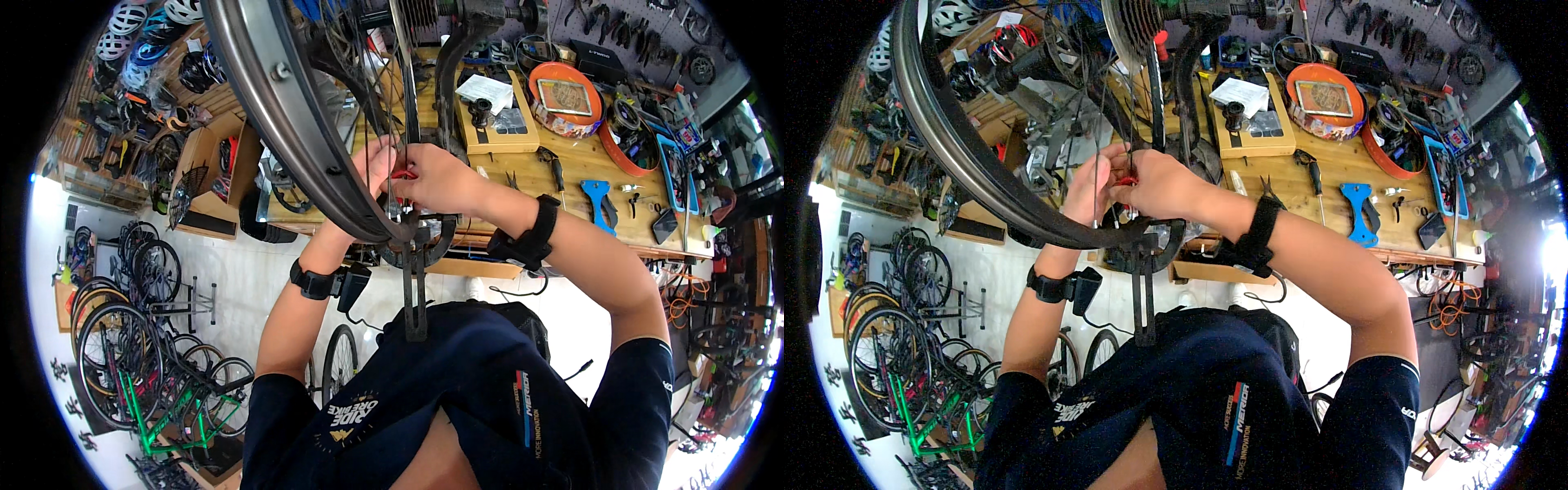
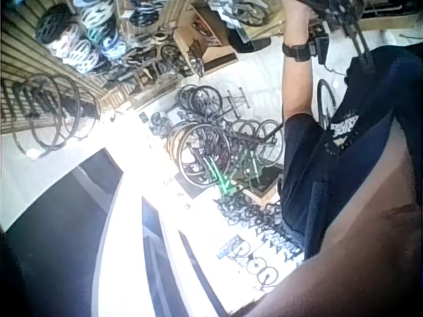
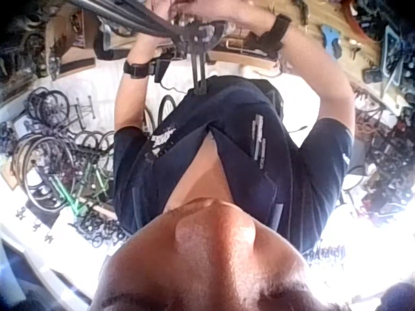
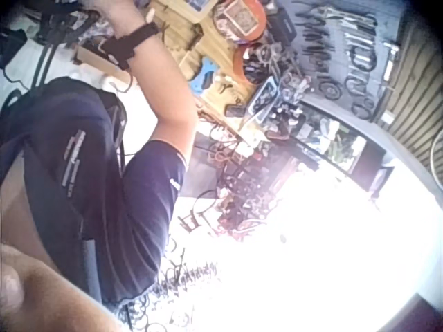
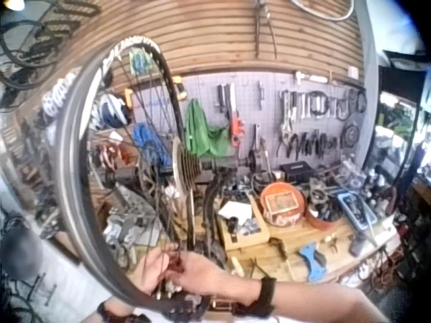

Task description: The person uses a spoke wrench to adjust individual spokes on a bicycle wheel while it is mounted on a truing stand.

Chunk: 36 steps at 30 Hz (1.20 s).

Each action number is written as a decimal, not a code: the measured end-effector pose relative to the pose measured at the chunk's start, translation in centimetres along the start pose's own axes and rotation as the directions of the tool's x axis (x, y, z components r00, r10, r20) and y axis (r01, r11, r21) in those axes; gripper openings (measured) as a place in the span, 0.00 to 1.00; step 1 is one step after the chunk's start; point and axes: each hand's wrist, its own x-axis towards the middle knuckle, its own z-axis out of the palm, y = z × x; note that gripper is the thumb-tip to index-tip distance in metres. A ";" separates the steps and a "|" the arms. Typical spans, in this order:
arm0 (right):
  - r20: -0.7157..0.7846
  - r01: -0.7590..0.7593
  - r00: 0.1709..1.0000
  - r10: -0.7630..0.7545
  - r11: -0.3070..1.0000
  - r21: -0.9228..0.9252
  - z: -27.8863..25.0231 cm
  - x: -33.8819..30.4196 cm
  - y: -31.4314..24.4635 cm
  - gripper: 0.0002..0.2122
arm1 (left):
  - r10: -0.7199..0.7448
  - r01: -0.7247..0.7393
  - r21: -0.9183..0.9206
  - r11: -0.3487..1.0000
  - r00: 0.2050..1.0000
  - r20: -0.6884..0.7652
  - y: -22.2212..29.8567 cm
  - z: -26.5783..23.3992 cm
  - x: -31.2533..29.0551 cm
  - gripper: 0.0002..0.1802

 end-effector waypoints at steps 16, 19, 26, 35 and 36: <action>0.304 -0.285 0.781 -0.546 0.122 0.951 -1.2 -0.9 -2.8 0.17 | -0.042 0.040 -0.094 0.995 0.999 -0.024 14.5 0.8 -4.0 0.25; 0.254 -0.226 0.789 -0.559 0.119 0.967 -0.3 -0.4 -1.5 0.18 | -0.054 0.033 -0.302 0.953 0.997 -0.061 13.6 0.9 -3.3 0.25; 0.183 -0.143 0.791 -0.584 0.114 0.983 0.6 0.1 -0.9 0.18 | -0.213 0.251 -0.379 0.891 0.967 0.139 12.4 -1.3 -2.4 0.37; 0.239 -0.124 0.958 -0.161 0.521 0.845 -1.3 -1.4 -2.2 0.14 | -0.313 0.349 -0.319 0.881 0.936 0.159 12.1 -0.6 -1.1 0.28; 0.250 -0.148 0.965 -0.082 0.616 0.774 -1.5 -1.6 -2.1 0.14 | -0.305 0.337 -0.301 0.892 0.941 0.148 11.1 -0.8 -0.9 0.29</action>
